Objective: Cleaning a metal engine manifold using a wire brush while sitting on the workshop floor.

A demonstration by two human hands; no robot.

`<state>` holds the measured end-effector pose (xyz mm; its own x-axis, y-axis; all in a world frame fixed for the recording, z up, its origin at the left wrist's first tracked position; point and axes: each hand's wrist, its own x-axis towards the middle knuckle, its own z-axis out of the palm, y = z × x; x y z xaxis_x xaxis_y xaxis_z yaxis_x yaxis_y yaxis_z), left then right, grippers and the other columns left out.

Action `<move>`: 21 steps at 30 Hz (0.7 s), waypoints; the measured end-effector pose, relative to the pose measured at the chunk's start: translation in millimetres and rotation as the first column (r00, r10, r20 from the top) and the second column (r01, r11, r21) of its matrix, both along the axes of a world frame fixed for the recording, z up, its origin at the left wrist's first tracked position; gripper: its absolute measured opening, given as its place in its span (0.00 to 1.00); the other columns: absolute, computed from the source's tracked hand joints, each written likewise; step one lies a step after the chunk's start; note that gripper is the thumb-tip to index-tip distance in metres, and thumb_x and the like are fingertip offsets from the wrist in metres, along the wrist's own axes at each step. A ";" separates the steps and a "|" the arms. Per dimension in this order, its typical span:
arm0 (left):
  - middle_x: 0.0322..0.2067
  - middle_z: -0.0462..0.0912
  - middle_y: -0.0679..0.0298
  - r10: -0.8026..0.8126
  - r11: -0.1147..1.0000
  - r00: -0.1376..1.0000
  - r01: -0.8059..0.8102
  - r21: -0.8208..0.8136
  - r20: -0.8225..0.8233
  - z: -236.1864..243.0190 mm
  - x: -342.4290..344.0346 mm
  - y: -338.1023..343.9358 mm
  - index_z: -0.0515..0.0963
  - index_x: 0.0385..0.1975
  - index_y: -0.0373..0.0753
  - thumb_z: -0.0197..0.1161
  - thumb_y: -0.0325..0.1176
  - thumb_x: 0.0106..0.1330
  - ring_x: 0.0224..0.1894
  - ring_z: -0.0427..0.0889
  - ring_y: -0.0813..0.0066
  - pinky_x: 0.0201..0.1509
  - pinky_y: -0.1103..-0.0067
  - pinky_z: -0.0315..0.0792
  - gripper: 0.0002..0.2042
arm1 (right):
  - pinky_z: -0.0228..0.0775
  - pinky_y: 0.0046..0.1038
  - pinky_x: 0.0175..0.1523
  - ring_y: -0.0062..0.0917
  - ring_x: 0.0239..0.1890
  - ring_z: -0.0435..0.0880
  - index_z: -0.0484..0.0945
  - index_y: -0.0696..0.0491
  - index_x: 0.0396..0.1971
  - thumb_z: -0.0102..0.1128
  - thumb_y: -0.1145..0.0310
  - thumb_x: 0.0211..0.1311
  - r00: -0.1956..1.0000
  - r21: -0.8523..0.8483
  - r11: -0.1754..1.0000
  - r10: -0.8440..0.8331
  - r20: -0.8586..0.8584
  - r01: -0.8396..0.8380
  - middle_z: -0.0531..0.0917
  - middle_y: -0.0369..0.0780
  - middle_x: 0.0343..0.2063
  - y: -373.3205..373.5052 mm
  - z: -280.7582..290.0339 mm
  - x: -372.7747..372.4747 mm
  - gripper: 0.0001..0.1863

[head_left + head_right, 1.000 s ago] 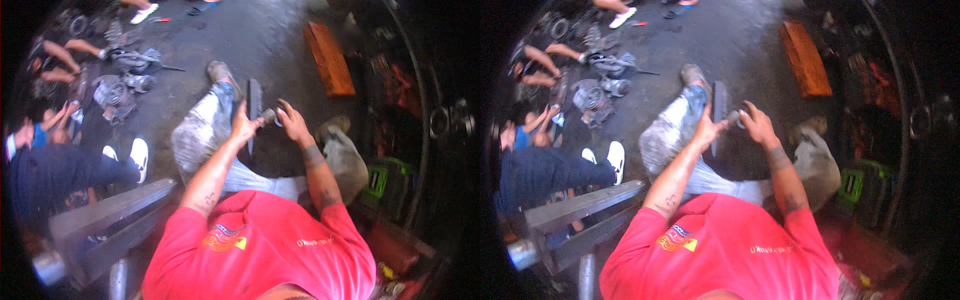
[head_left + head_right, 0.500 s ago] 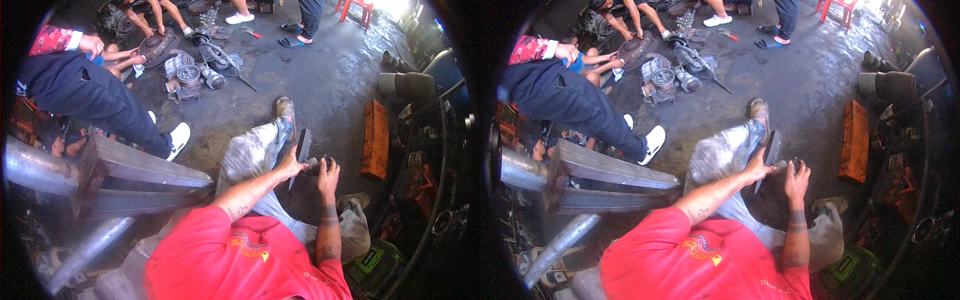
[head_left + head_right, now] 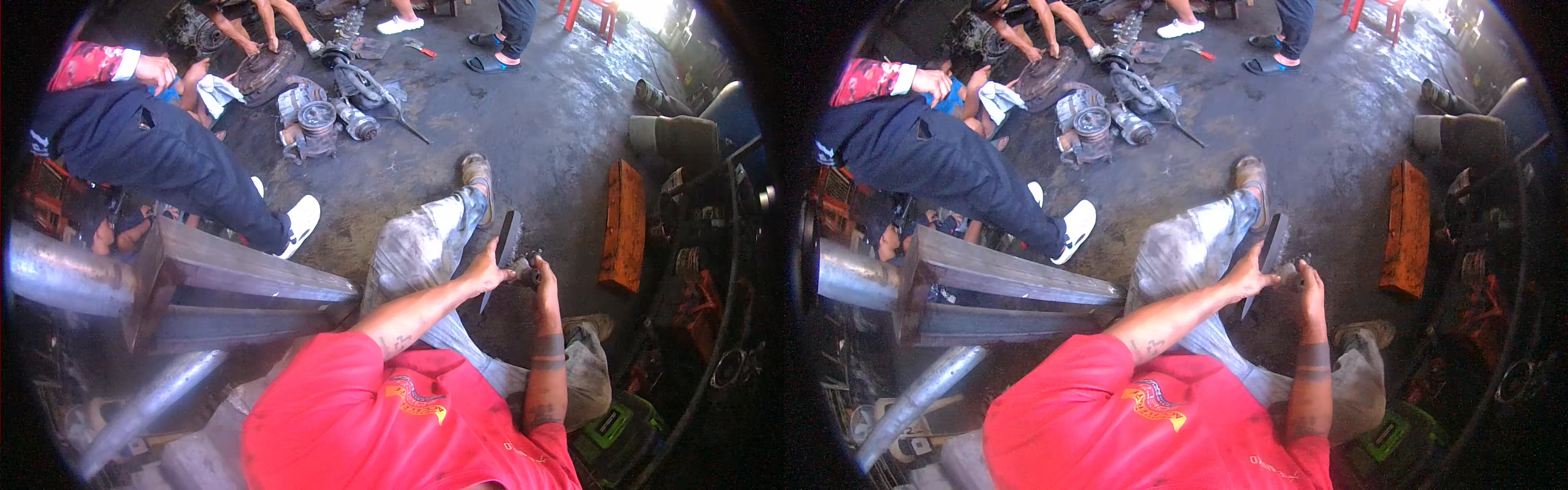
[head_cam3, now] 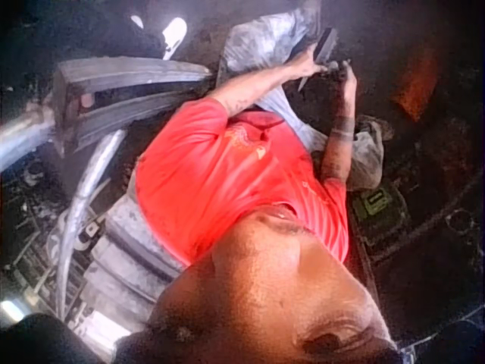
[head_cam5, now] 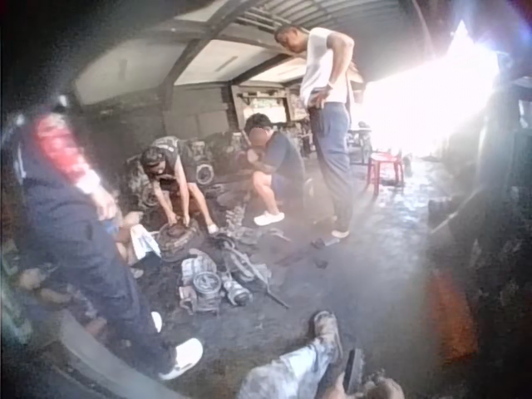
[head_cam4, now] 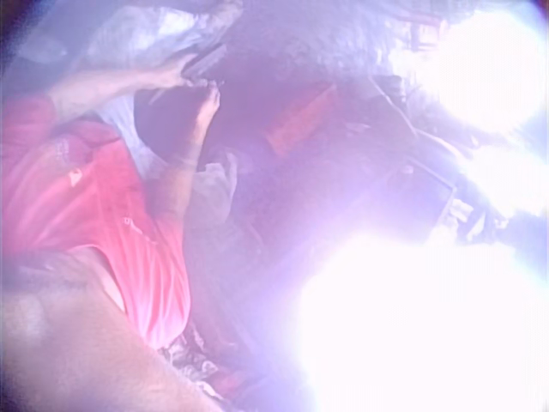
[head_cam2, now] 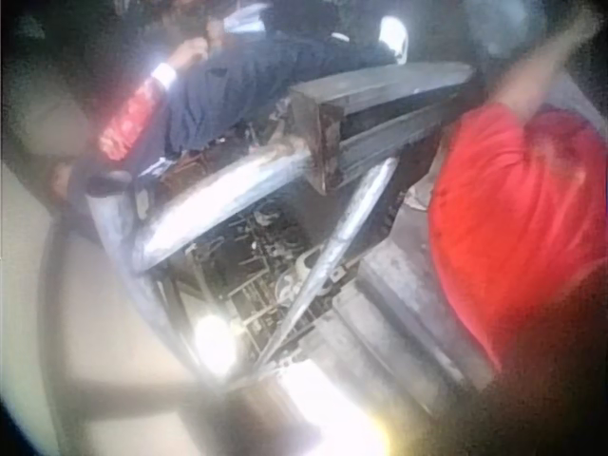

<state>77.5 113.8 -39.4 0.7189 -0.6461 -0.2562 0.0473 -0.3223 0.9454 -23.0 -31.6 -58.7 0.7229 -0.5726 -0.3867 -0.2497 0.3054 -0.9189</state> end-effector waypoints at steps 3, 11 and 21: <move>0.62 0.61 0.44 -0.006 0.997 1.000 0.006 0.076 0.000 12.5 -0.5 4.4 0.49 0.65 0.30 0.74 0.34 0.48 0.65 0.62 0.56 0.68 0.71 0.55 0.48 | 0.67 0.25 0.29 0.23 0.31 0.79 0.79 0.50 0.38 0.47 0.45 0.62 0.995 0.216 0.974 -0.050 -0.084 0.067 0.81 0.37 0.30 15.8 52.3 8.3 0.24; 0.61 0.63 0.44 -0.073 0.988 0.997 0.072 0.137 -0.001 -3.3 -9.6 -4.4 0.49 0.66 0.30 0.76 0.35 0.46 0.64 0.63 0.56 0.67 0.71 0.57 0.49 | 0.73 0.29 0.32 0.26 0.34 0.81 0.76 0.57 0.45 0.54 0.51 0.62 0.986 -0.132 0.982 -0.148 -0.080 0.137 0.82 0.42 0.36 -8.5 -24.3 -1.2 0.23; 0.59 0.67 0.45 -0.067 0.994 0.995 0.060 0.087 0.079 -19.1 -9.4 0.8 0.52 0.64 0.29 0.77 0.37 0.44 0.62 0.66 0.57 0.65 0.72 0.60 0.49 | 0.68 0.30 0.53 0.33 0.49 0.78 0.72 0.65 0.51 0.58 0.62 0.60 0.973 -0.426 0.904 -0.089 -0.212 -0.010 0.80 0.50 0.46 -5.5 2.1 -0.3 0.25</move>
